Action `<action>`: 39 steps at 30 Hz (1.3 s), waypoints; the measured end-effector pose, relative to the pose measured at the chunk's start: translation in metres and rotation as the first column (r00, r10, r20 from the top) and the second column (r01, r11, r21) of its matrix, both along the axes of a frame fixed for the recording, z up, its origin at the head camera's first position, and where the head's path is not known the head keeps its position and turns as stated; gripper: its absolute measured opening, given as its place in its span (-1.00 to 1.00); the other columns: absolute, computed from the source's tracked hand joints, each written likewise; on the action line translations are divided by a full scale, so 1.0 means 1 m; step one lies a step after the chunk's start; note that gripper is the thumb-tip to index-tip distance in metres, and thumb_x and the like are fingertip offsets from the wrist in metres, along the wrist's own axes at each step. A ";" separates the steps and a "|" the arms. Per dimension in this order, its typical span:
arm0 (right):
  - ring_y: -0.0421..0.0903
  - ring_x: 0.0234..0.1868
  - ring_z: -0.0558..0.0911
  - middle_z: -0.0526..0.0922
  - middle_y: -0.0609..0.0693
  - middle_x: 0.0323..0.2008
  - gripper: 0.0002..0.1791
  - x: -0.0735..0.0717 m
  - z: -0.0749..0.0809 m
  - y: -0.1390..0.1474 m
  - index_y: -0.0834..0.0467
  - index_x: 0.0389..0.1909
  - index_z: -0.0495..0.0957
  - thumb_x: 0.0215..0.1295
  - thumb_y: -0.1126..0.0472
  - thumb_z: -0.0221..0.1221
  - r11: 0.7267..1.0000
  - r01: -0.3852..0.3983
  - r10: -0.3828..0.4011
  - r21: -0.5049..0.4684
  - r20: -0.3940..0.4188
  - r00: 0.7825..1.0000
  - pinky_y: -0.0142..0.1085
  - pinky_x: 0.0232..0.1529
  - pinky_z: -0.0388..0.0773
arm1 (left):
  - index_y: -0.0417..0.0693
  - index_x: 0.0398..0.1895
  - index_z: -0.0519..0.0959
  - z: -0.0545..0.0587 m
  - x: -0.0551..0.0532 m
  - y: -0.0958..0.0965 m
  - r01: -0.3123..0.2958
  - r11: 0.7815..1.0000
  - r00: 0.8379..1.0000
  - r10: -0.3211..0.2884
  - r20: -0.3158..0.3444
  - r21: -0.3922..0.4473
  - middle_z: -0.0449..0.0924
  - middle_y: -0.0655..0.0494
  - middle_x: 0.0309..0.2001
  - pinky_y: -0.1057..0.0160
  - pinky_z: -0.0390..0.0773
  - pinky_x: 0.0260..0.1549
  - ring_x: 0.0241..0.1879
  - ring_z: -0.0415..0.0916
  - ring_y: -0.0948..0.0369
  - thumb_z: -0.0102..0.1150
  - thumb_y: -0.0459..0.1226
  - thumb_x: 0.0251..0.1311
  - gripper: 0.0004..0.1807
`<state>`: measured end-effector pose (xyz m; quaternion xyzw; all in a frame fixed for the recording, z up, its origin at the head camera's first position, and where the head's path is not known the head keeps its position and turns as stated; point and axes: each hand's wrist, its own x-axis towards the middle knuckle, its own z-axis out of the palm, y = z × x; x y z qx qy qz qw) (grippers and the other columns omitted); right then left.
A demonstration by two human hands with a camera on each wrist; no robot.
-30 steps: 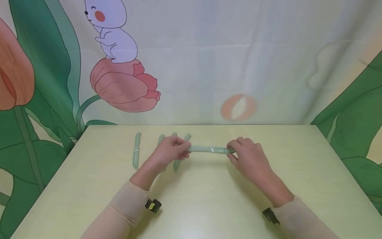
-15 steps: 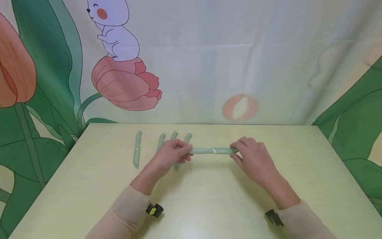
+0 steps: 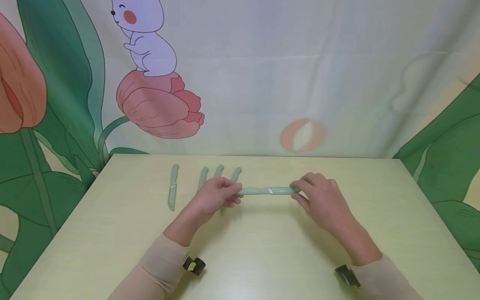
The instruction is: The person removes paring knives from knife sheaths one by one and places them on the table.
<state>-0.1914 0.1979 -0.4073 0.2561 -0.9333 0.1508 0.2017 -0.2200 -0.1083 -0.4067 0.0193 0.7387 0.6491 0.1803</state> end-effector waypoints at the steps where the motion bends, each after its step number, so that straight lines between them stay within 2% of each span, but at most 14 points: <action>1: 0.07 -0.13 0.61 0.69 -0.01 -0.12 -0.74 0.000 0.000 0.000 0.07 -0.04 0.75 0.27 0.21 0.51 1.000 -0.001 0.001 0.002 -0.001 1.000 0.08 -0.15 0.54 | -0.36 0.04 0.58 -0.001 0.000 0.000 0.001 1.000 1.000 -0.001 -0.001 0.000 0.68 -0.32 -0.05 0.27 0.66 -0.16 -0.25 0.66 0.15 0.21 -0.23 0.55 -0.71; 10: 0.05 -0.17 0.60 0.71 -0.03 -0.13 -0.75 0.001 0.000 0.002 0.06 -0.06 0.76 0.25 0.21 0.52 1.000 -0.011 0.012 0.012 -0.019 1.000 0.10 -0.15 0.55 | -0.36 0.06 0.58 -0.001 0.000 0.001 -0.013 1.000 1.000 0.013 -0.011 -0.003 0.68 -0.34 -0.03 0.28 0.67 -0.18 -0.26 0.68 0.14 0.22 -0.25 0.55 -0.71; 16: 0.02 -0.17 0.59 0.72 -0.05 -0.13 -0.74 0.000 -0.001 0.003 0.04 -0.07 0.77 0.23 0.21 0.54 1.000 -0.014 0.014 0.000 -0.032 0.999 0.08 -0.14 0.53 | -0.34 0.05 0.59 0.001 0.002 0.003 -0.020 0.998 0.998 0.016 -0.065 -0.054 0.69 -0.29 -0.08 0.22 0.69 -0.12 -0.24 0.71 0.12 0.23 -0.24 0.54 -0.71; 20: 0.03 -0.16 0.60 0.72 -0.05 -0.13 -0.74 0.000 -0.001 0.003 0.04 -0.08 0.77 0.23 0.21 0.54 1.000 -0.011 0.011 0.002 -0.035 0.999 0.09 -0.13 0.54 | -0.26 0.09 0.62 0.002 0.003 0.003 -0.026 0.992 0.994 0.013 -0.111 -0.121 0.71 -0.21 -0.05 0.10 0.70 -0.03 -0.16 0.73 0.03 0.27 -0.18 0.51 -0.68; 23: 0.03 -0.15 0.61 0.72 -0.05 -0.13 -0.75 0.000 0.000 0.003 0.03 -0.08 0.77 0.23 0.21 0.54 1.000 -0.006 0.006 0.005 -0.033 0.999 0.11 -0.12 0.54 | -0.18 0.14 0.64 0.003 0.004 0.004 -0.035 0.977 0.984 -0.003 -0.177 -0.212 0.71 -0.08 -0.01 0.02 0.68 0.00 -0.07 0.70 0.00 0.32 -0.11 0.48 -0.63; 29: 0.02 -0.17 0.60 0.72 -0.06 -0.15 -0.74 0.000 0.000 0.003 0.03 -0.09 0.77 0.22 0.22 0.54 1.000 -0.007 0.007 -0.002 -0.041 0.999 0.11 -0.11 0.54 | -0.05 0.23 0.64 0.007 0.010 0.009 -0.092 0.916 0.943 -0.046 -0.329 -0.392 0.67 0.10 0.13 0.04 0.66 -0.07 0.11 0.61 0.04 0.43 -0.02 0.36 -0.52; 33: 0.02 -0.18 0.60 0.72 -0.06 -0.15 -0.74 0.000 -0.001 0.002 0.04 -0.09 0.77 0.21 0.22 0.55 1.000 -0.010 0.010 -0.007 -0.046 0.999 0.11 -0.12 0.54 | -0.04 0.31 0.60 0.010 0.014 0.014 -0.105 0.888 0.912 -0.093 -0.399 -0.447 0.60 0.08 0.31 -0.01 0.63 0.07 0.24 0.56 -0.01 0.48 -0.05 0.31 -0.43; 36: 0.02 -0.18 0.60 0.72 -0.06 -0.16 -0.74 0.000 0.000 0.002 0.04 -0.10 0.77 0.21 0.22 0.55 1.000 -0.010 0.010 -0.007 -0.051 0.999 0.11 -0.12 0.54 | -0.07 0.36 0.57 0.011 0.014 0.018 -0.125 0.854 0.870 -0.149 -0.469 -0.504 0.54 0.03 0.36 0.00 0.54 0.24 0.32 0.49 0.00 0.50 -0.08 0.30 -0.39; 39: 0.02 -0.17 0.60 0.72 -0.07 -0.15 -0.74 0.000 0.001 0.002 0.04 -0.10 0.76 0.21 0.21 0.55 1.000 -0.010 0.010 -0.006 -0.053 0.999 0.11 -0.11 0.53 | -0.07 0.36 0.57 0.012 0.014 0.023 -0.171 0.800 0.821 -0.208 -0.532 -0.576 0.55 0.02 0.32 0.00 0.49 0.30 0.32 0.48 0.02 0.51 -0.08 0.29 -0.37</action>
